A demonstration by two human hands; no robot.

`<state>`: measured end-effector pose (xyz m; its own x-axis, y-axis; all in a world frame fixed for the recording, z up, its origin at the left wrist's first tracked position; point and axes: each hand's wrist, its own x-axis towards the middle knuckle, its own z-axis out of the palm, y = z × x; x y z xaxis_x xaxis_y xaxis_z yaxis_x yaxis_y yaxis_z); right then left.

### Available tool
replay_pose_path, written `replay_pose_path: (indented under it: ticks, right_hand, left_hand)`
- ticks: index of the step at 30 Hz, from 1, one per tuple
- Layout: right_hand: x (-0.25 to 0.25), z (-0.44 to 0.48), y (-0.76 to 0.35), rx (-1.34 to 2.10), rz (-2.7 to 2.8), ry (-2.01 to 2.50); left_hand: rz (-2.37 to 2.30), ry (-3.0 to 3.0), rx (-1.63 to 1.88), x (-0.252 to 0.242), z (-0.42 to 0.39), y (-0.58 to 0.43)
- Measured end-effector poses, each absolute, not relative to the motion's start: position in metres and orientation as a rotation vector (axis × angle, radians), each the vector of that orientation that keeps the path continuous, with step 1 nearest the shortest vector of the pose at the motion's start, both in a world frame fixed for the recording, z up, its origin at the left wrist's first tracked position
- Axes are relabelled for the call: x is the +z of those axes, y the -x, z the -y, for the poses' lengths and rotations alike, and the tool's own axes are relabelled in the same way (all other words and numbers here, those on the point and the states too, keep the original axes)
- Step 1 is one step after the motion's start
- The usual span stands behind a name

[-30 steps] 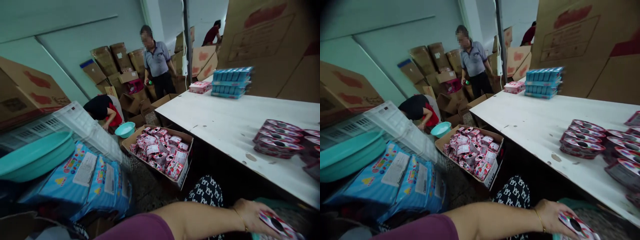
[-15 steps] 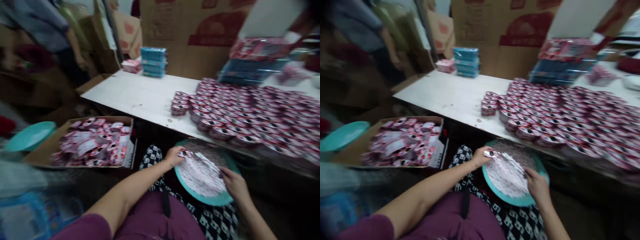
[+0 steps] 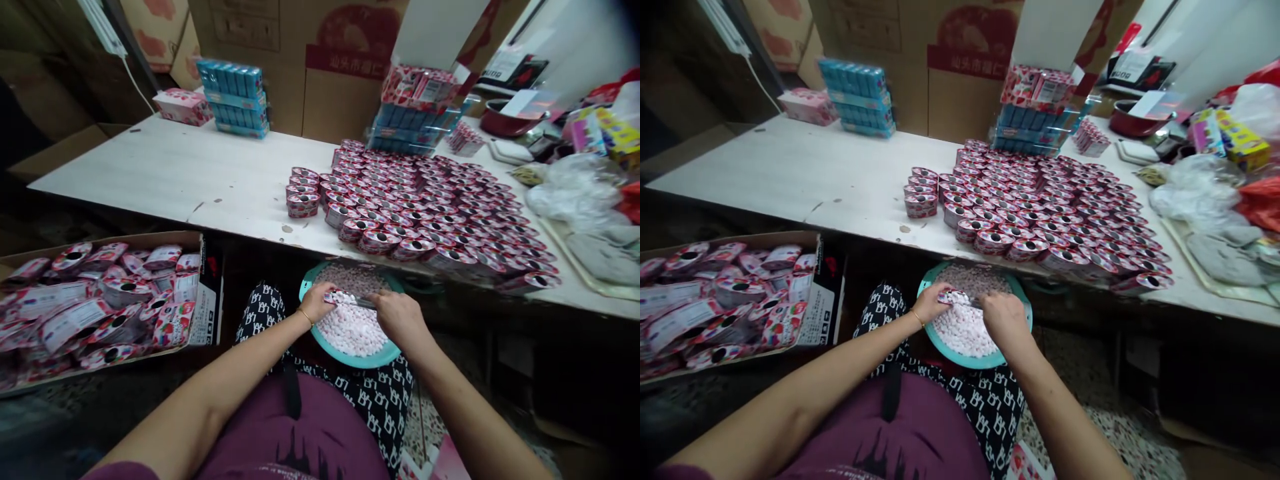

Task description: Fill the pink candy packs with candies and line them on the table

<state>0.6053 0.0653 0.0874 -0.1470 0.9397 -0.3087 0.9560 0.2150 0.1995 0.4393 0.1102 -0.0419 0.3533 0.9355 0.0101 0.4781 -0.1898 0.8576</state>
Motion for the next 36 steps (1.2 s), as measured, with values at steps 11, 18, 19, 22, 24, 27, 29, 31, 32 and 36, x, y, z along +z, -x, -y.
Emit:
replay_pose_path:
  ticks: [11,18,19,22,24,27,29,31,32,36]
  right_hand:
    - [0.095,-0.044,-0.627,0.078,-2.124,-1.889]
    - [0.065,-0.038,-0.653,0.02,-1.987,-2.018]
    - [0.057,-0.038,-0.655,-0.015,-1.98,-2.008]
    - [0.029,-0.037,-0.662,-0.149,-1.948,-1.978]
    - [0.012,-0.034,-0.665,-0.249,-1.934,-2.002]
    - [-0.008,-0.029,-0.668,-0.385,-1.94,-2.086]
    - [-0.018,-0.025,-0.668,-0.44,-1.95,-2.138]
    - [-0.025,-0.023,-0.668,-0.488,-1.962,-2.171]
    - [-0.029,-0.023,-0.668,-0.516,-1.962,-2.18]
    - [-0.039,-0.02,-0.675,-0.575,-1.972,-2.195]
  left_hand:
    - [-1.147,-1.508,0.872,-0.057,-0.11,-0.437]
    - [-1.073,-1.382,0.947,-0.026,-0.103,-0.43]
    - [-1.055,-1.388,0.981,-0.016,-0.104,-0.426]
    - [-1.05,-1.416,1.12,0.016,-0.122,-0.406]
    - [-1.12,-1.46,1.219,0.036,-0.147,-0.39]
    - [-1.209,-1.55,1.255,0.052,-0.195,-0.37]
    - [-1.26,-1.617,1.182,0.052,-0.227,-0.364]
    - [-1.385,-1.713,1.099,0.049,-0.254,-0.364]
    - [-1.474,-1.769,1.075,0.047,-0.263,-0.365]
    - [-1.771,-1.923,1.087,0.046,-0.271,-0.352]
